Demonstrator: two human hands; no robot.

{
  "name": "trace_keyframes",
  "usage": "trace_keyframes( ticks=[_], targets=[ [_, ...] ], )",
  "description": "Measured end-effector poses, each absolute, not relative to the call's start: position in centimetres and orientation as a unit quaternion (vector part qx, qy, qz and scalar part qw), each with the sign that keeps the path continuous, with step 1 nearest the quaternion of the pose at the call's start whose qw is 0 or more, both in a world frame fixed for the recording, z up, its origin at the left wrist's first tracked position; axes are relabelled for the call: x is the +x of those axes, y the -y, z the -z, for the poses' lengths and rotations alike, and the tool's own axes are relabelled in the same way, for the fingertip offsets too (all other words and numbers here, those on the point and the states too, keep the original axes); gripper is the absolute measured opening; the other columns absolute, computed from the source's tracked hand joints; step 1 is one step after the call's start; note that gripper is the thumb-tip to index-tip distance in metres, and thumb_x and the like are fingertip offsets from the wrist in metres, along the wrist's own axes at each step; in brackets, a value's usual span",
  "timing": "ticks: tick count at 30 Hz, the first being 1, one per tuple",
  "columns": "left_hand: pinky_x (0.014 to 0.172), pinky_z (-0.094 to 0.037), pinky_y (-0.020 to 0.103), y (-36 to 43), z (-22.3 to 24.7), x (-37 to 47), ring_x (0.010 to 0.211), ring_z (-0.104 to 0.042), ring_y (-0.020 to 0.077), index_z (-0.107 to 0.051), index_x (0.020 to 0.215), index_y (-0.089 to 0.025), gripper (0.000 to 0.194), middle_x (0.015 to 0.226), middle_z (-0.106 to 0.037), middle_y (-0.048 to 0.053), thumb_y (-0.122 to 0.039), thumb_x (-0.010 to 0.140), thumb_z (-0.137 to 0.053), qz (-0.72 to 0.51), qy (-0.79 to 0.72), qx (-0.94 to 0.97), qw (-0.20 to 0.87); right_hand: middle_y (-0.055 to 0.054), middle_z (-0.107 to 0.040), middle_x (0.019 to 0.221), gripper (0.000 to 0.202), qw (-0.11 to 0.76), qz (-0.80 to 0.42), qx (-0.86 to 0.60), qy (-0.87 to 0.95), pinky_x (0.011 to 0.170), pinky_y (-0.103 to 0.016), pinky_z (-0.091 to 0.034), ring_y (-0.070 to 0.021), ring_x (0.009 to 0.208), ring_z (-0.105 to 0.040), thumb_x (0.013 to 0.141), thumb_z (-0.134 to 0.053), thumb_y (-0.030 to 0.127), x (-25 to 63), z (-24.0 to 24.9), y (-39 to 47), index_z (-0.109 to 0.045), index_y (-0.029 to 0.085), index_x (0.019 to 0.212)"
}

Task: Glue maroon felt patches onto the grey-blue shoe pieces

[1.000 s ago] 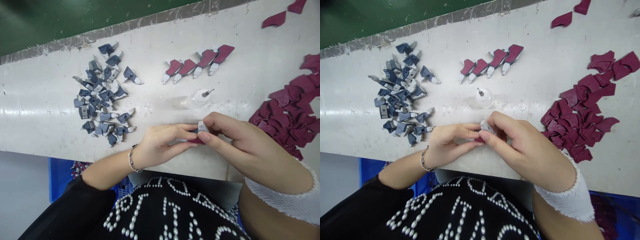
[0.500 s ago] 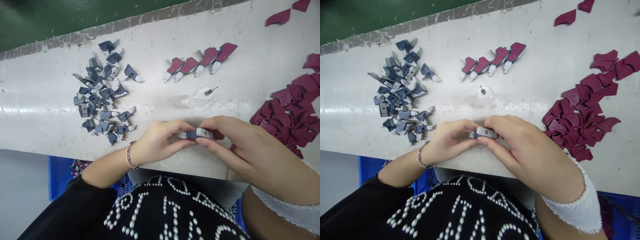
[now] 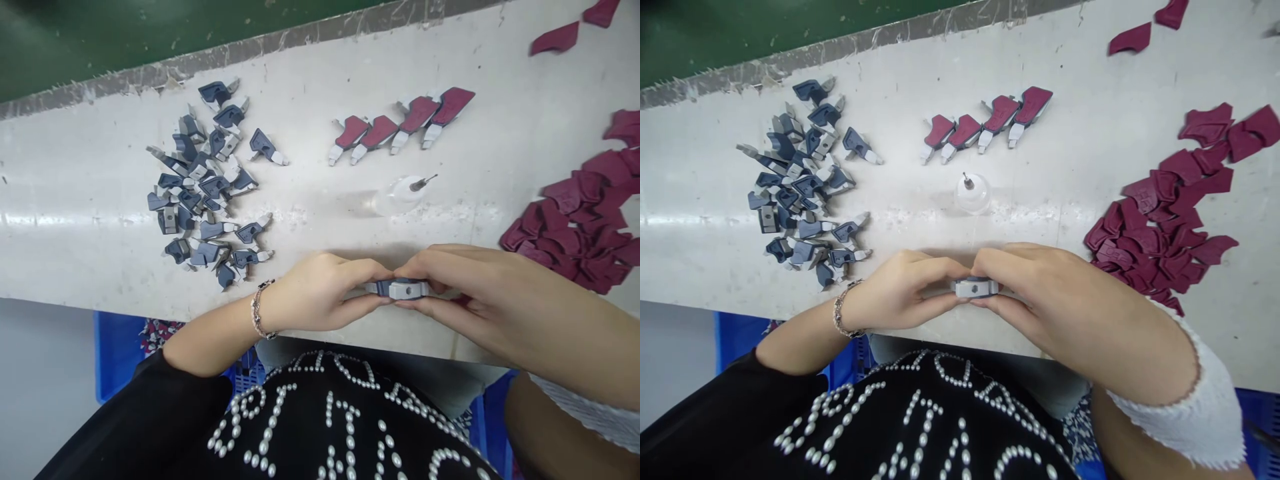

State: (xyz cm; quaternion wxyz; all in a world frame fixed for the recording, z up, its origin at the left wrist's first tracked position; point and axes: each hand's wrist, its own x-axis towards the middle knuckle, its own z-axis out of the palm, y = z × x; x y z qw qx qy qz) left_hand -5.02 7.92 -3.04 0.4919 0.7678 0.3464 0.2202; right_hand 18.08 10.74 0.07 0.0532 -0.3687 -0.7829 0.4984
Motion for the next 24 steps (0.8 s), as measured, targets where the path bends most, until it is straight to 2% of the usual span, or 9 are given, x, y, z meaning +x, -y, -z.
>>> trace_keyframes(
  ticks=[6,10,15,17,19,21,24],
  targets=[
    [0.059,-0.049,0.024,-7.6,3.3,-4.9,0.060,-0.060,0.0125,-0.063,0.110,-0.017,0.021,0.071,-0.066,0.001,-0.031,0.095,-0.057,-0.263,-0.334,0.754,0.500,-0.002,-0.064,0.079,0.014,0.067,-0.474,-0.349,0.806,0.057,-0.037,-0.043,-0.0227,0.069,-0.061,0.097,-0.054,0.036,18.4,-0.4,-10.7,-0.066,0.029,0.099],
    [0.055,-0.047,0.020,-7.3,3.4,-4.6,0.056,-0.057,0.0094,-0.063,0.108,-0.017,0.020,0.073,-0.067,0.000,-0.030,0.094,-0.059,-0.293,-0.329,0.733,0.518,-0.001,-0.063,0.080,0.016,0.039,-0.478,-0.326,0.814,0.059,-0.035,-0.044,-0.0210,0.072,-0.060,0.099,-0.050,0.032,18.6,-0.9,-10.9,-0.065,0.026,0.096],
    [0.059,-0.048,0.025,-6.7,3.3,-4.4,0.063,-0.063,0.0152,-0.060,0.102,-0.017,0.016,0.074,-0.067,0.002,-0.029,0.094,-0.054,-0.197,-0.385,0.810,0.396,-0.004,-0.065,0.092,0.009,-0.014,-0.427,-0.359,0.830,0.077,-0.037,-0.047,-0.0227,0.088,-0.062,0.094,-0.057,0.012,17.5,-1.1,-10.1,-0.062,0.019,0.095],
    [0.062,-0.049,0.025,-6.4,3.1,-4.2,0.067,-0.065,0.0171,-0.062,0.101,-0.018,0.015,0.077,-0.069,0.003,-0.028,0.093,-0.055,-0.171,-0.411,0.815,0.372,-0.006,-0.066,0.092,0.005,-0.025,-0.385,-0.377,0.842,0.077,-0.037,-0.048,-0.0239,0.088,-0.063,0.092,-0.065,0.020,16.9,-1.2,-9.5,-0.061,0.017,0.095],
    [0.066,-0.049,0.024,-6.2,2.8,-4.0,0.071,-0.067,0.0170,-0.063,0.106,-0.021,0.016,0.083,-0.072,0.003,-0.025,0.094,-0.054,-0.178,-0.423,0.799,0.390,-0.006,-0.068,0.093,0.019,-0.030,-0.341,-0.399,0.851,0.073,-0.034,-0.049,-0.0226,0.087,-0.065,0.093,-0.067,0.033,16.7,-1.4,-9.0,-0.061,0.016,0.101],
    [0.066,-0.048,0.023,-6.0,2.3,-3.8,0.070,-0.067,0.0155,-0.064,0.108,-0.022,0.019,0.082,-0.073,0.001,-0.023,0.094,-0.052,-0.191,-0.429,0.780,0.414,-0.007,-0.068,0.092,0.037,-0.030,-0.294,-0.414,0.861,0.071,-0.035,-0.050,-0.0220,0.085,-0.065,0.095,-0.062,0.049,16.9,-1.7,-8.8,-0.062,0.013,0.102],
    [0.065,-0.047,0.022,-5.2,1.4,-3.5,0.066,-0.064,0.0150,-0.066,0.096,-0.021,0.015,0.078,-0.071,0.000,-0.027,0.093,-0.053,-0.194,-0.427,0.774,0.424,-0.005,-0.069,0.095,0.042,-0.030,-0.261,-0.365,0.893,0.081,-0.035,-0.050,-0.0194,0.093,-0.064,0.097,-0.055,0.056,17.3,-2.1,-8.4,-0.065,0.015,0.097]
  ],
)
